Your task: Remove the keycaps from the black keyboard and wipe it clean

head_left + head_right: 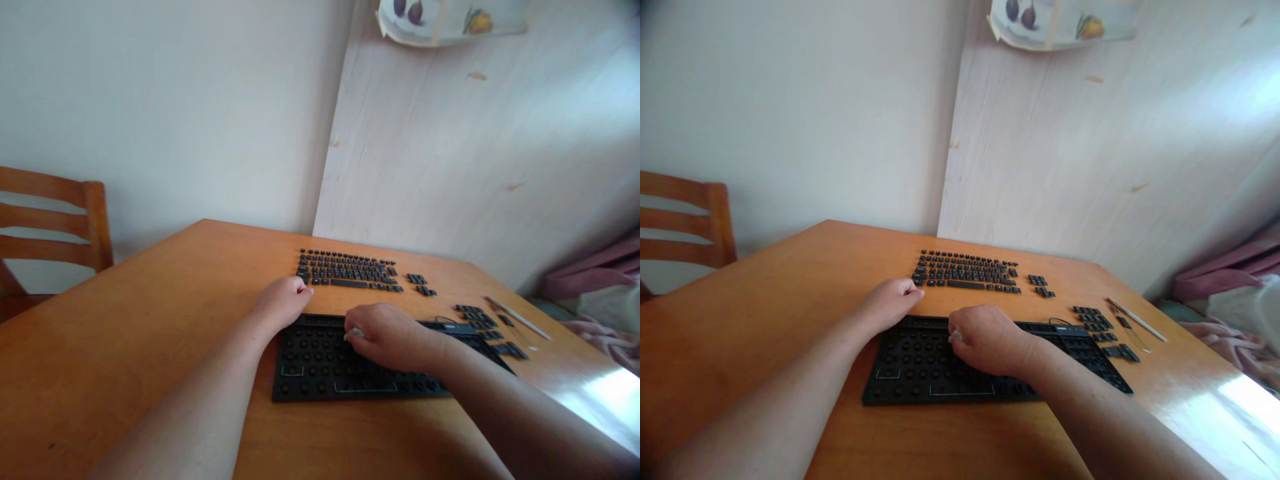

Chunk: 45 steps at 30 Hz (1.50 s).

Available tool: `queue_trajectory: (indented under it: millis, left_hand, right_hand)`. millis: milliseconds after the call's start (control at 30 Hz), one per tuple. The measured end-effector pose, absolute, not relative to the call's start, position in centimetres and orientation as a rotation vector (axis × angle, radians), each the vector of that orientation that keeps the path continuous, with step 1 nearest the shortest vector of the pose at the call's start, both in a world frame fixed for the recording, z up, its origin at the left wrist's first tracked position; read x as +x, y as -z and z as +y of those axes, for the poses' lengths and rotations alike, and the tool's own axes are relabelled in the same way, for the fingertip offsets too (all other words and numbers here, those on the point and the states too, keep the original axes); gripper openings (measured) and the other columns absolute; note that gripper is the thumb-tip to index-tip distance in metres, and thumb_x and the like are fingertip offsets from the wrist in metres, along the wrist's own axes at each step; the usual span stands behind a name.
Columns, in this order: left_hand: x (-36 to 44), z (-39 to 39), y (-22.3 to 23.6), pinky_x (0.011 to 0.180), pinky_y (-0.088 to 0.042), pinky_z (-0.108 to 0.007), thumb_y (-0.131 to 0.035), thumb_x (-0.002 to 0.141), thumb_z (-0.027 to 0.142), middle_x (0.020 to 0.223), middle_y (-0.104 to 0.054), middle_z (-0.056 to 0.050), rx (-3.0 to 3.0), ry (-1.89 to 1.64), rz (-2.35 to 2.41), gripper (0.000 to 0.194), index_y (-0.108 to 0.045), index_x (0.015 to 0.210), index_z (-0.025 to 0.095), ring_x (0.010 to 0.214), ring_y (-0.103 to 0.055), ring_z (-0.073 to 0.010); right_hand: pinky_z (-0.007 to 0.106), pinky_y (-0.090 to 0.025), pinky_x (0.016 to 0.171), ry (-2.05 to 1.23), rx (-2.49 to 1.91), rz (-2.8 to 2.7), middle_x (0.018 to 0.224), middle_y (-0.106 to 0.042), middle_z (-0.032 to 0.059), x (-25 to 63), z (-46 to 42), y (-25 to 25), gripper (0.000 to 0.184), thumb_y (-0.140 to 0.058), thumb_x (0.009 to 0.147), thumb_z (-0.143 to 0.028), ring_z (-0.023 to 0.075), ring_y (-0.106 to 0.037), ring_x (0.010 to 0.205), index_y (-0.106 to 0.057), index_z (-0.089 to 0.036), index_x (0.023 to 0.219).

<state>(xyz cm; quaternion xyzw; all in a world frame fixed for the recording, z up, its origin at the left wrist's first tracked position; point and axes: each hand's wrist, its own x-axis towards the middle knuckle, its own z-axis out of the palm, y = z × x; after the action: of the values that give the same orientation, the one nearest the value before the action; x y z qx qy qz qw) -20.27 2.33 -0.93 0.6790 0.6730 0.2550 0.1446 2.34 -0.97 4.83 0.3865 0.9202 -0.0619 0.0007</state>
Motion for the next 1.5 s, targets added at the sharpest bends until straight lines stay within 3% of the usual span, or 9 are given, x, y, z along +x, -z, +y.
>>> queue_trajectory:
  millis: [1500]
  left_hand:
    - [-20.4,2.4,0.6,0.054,-0.032,-0.028,-0.049,0.086,0.045,0.073,-0.069,-0.004,1.91,-0.778,1.946,0.033,-0.067,0.075,0.021,0.065,-0.058,-0.0187]
  right_hand:
    - [0.028,-0.034,0.065,0.172,1.09,2.96,0.081,-0.069,0.0044,-2.8,-1.4,-4.7,0.015,-0.05,0.083,-0.022,0.0175,-0.058,0.074,-0.065,-0.019,0.082]
